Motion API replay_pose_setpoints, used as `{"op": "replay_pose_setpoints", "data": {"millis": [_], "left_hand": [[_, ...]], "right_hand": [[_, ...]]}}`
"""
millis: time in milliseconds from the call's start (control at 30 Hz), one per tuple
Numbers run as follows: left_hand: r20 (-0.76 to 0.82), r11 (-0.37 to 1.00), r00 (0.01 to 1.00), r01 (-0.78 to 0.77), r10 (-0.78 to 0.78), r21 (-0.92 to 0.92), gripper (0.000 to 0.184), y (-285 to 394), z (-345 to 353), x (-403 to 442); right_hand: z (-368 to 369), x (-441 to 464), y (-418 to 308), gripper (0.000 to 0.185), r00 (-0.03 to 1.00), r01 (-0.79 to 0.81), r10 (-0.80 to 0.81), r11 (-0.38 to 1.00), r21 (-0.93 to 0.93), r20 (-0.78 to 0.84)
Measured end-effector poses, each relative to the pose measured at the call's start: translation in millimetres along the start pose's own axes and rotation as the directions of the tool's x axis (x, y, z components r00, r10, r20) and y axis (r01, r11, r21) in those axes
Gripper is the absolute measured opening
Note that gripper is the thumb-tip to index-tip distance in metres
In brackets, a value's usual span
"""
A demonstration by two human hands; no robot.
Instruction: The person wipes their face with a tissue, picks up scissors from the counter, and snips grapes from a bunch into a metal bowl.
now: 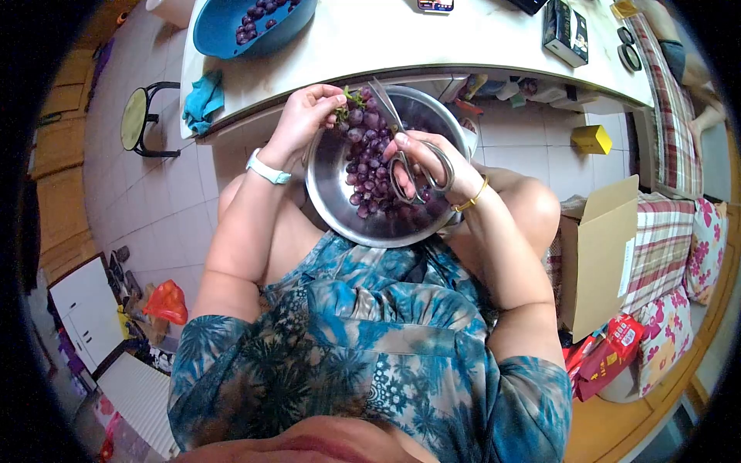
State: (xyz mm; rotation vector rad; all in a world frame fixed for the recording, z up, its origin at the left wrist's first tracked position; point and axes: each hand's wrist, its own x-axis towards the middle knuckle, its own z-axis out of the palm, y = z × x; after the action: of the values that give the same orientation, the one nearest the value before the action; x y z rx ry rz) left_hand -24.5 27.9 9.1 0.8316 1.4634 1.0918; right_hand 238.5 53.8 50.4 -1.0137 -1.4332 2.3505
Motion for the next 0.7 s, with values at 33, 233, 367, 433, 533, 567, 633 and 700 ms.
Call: {"op": "replay_pose_setpoints", "data": {"millis": [33, 233, 367, 433, 533, 567, 633, 700], "left_hand": [[0.005, 0.999, 1.000, 0.026, -0.026, -0.024, 0.017, 4, -1, -1], [0.007, 0.993, 0.998, 0.069, -0.069, -0.094, 0.022, 7, -3, -4], [0.011, 0.998, 0.999, 0.048, -0.048, -0.032, 0.018, 1, -4, 1], [0.014, 0.999, 1.000, 0.027, -0.027, 0.017, 0.018, 2, -4, -1], [0.035, 0.993, 0.999, -0.023, 0.020, 0.113, 0.016, 1, -2, 2], [0.052, 0.994, 0.998, -0.031, 0.026, 0.109, 0.014, -2, -4, 4], [0.036, 0.997, 0.999, -0.032, 0.030, 0.071, 0.013, -6, -1, 3], [0.006, 0.999, 0.999, -0.036, 0.036, -0.004, 0.013, -10, 1, 7]], "right_hand": [[2, -2, 1, 0.045, 1.000, -0.025, 0.025, 1.000, 0.018, 0.011], [8, -5, 4, 0.036, 0.997, -0.072, 0.072, 0.997, 0.000, 0.012], [3, 2, 6, 0.030, 0.956, 0.065, -0.109, 0.984, -0.166, -0.274], [-2, 9, -2, 0.027, 0.908, 0.142, -0.200, 0.973, -0.179, -0.367], [9, -7, -35, 0.031, 0.863, 0.365, -0.416, 0.906, -0.216, -0.287], [16, -16, -52, 0.034, 0.868, 0.372, -0.440, 0.884, -0.284, -0.231], [36, -30, -86, 0.037, 0.791, 0.528, -0.601, 0.765, -0.369, -0.114], [43, -32, -101, 0.037, 0.717, 0.604, -0.694, 0.662, -0.444, -0.061]]}}
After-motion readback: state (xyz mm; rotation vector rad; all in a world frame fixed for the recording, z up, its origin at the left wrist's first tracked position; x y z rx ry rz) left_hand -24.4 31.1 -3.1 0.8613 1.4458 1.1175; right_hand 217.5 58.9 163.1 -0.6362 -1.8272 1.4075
